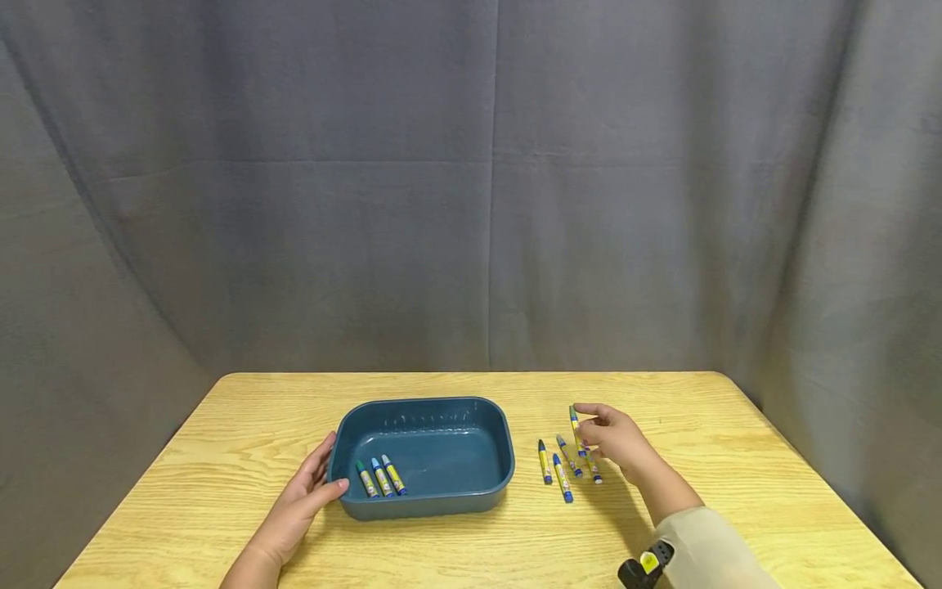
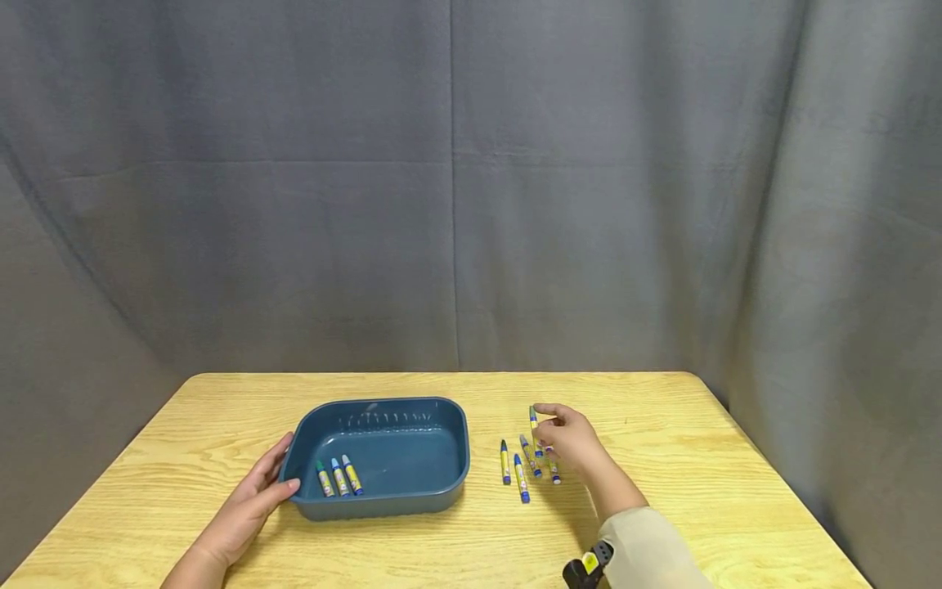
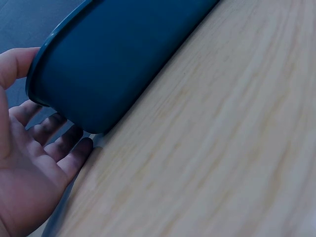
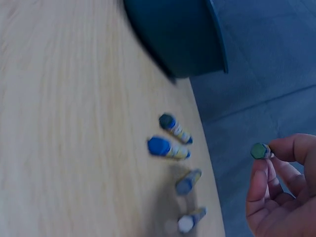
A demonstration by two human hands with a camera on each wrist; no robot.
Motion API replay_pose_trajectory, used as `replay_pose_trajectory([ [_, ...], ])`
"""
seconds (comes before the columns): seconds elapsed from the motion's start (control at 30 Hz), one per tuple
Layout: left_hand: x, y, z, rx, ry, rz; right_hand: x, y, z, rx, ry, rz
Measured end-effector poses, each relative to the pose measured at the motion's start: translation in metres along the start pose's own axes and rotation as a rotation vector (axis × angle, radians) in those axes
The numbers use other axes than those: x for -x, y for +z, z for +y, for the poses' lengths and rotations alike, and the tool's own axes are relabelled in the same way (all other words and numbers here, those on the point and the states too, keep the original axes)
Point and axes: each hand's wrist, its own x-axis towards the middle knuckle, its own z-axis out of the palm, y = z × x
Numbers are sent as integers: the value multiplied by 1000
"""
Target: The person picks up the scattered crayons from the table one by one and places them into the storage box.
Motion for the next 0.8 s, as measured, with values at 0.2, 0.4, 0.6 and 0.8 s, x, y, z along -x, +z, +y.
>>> replay_pose_trajectory([
  [0.2, 0, 0, 0, -11, -6, 4, -6, 14, -18, -28, -21, -32],
  [0.4, 0, -1, -1, -18, -9, 9, -16, 35, -35, -65, -34, -60],
  [0.6, -1, 0, -1, -5, -3, 3, -24, 63, -52, -102, -51, -75],
  [0.8, -2, -1, -3, -3, -13, 14, -29, 92, -67, -125, -63, -111],
])
